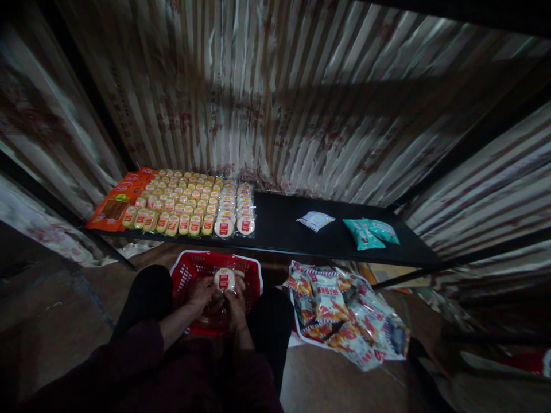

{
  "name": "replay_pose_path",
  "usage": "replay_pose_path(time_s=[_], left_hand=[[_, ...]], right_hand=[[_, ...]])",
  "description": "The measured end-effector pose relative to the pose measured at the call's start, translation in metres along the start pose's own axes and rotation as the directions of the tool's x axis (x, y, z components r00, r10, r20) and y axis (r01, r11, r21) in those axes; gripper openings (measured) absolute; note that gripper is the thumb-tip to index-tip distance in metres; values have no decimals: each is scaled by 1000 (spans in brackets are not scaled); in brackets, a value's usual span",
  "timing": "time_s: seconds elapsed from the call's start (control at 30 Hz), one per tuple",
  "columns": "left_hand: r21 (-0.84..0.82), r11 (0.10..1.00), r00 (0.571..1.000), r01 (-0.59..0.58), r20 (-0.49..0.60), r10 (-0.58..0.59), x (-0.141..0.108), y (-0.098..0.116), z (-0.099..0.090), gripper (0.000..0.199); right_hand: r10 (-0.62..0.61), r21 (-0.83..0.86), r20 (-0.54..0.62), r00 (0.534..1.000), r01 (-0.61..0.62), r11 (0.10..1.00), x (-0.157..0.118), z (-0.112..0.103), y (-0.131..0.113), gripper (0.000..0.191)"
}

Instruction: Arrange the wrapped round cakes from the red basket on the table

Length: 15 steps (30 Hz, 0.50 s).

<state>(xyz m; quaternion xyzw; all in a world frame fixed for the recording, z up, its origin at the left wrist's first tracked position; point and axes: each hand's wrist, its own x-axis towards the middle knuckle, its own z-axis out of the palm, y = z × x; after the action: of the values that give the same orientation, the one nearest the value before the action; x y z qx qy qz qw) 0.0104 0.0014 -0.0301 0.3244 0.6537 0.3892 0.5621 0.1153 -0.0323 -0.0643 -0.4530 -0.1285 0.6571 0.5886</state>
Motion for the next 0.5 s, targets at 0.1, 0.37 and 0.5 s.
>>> replay_pose_path(time_s=[0.1, 0.37, 0.5], left_hand=[[36, 999, 1000, 5, -4, -5, -1, 1, 0, 21], [98, 995, 1000, 25, 8, -26, -2, 7, 0, 23], [262, 965, 1000, -9, -26, 17, 1, 5, -1, 28]], right_hand=[[9, -12, -30, 1000, -10, 1000, 3, -3, 3, 58], [9, -11, -33, 999, -9, 1000, 5, -3, 5, 59], [-13, -52, -46, 999, 10, 999, 6, -2, 5, 59]])
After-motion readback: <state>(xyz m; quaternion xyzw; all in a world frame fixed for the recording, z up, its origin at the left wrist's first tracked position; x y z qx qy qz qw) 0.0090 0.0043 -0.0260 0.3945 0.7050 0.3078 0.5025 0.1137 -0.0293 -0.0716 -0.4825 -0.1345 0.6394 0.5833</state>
